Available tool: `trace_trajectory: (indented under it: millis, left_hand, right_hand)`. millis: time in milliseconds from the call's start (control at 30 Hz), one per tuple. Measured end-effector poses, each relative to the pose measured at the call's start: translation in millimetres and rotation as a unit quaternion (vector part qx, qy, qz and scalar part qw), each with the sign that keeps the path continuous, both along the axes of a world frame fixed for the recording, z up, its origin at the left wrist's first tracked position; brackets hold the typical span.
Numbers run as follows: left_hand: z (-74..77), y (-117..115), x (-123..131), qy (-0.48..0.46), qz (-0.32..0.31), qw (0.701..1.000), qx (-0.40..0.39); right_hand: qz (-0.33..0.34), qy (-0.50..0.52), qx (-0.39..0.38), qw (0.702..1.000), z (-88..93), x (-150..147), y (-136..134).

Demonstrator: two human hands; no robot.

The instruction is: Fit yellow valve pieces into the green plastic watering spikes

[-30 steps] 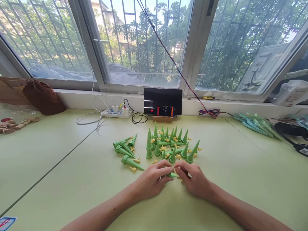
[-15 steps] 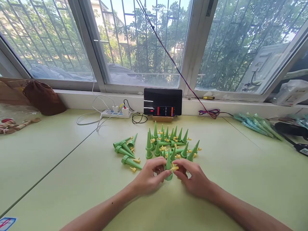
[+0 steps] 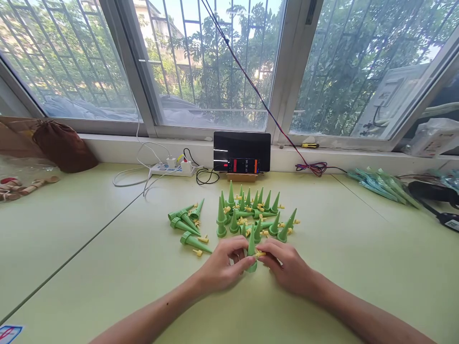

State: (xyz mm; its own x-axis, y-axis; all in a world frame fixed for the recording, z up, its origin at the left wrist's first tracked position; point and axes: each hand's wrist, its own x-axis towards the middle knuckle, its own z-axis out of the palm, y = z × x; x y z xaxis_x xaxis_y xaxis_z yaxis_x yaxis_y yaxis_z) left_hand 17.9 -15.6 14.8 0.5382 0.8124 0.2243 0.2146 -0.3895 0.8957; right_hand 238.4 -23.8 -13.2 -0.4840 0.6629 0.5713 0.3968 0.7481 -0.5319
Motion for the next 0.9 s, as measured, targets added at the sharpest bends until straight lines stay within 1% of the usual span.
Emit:
trace_trajectory:
  millis: [167, 333, 467, 600, 767, 900]
  left_hand:
    - [1.3, -0.6, 0.5, 0.010, 0.003, 1.000, 0.019]
    - [2.9, -1.8, 0.7, 0.029, 0.001, 0.999, 0.042]
    - [1.4, -2.2, 0.5, 0.045, 0.000, 0.997, 0.070]
    - [-1.6, -1.9, 0.5, 0.041, -0.010, 0.995, 0.095]
    - [-3.7, -2.9, -0.4, 0.046, -0.029, 0.992, 0.117]
    - [-3.3, -4.0, -1.3, 0.059, -0.029, 0.986, 0.152]
  right_hand:
    - [0.004, -0.008, -0.008, 1.000, 2.6, 0.0, -1.7]
    - [0.008, -0.028, 0.004, 1.000, 3.5, 0.5, -1.9]
    - [0.008, -0.059, 0.007, 0.998, 2.0, 1.5, -1.3]
    - [0.003, -0.083, 0.003, 0.996, 0.3, 2.4, -0.6]
    - [0.009, -0.095, -0.004, 0.995, -0.9, 2.9, 0.8]
    - [0.006, -0.096, 0.008, 0.995, -1.5, 2.7, 2.1]
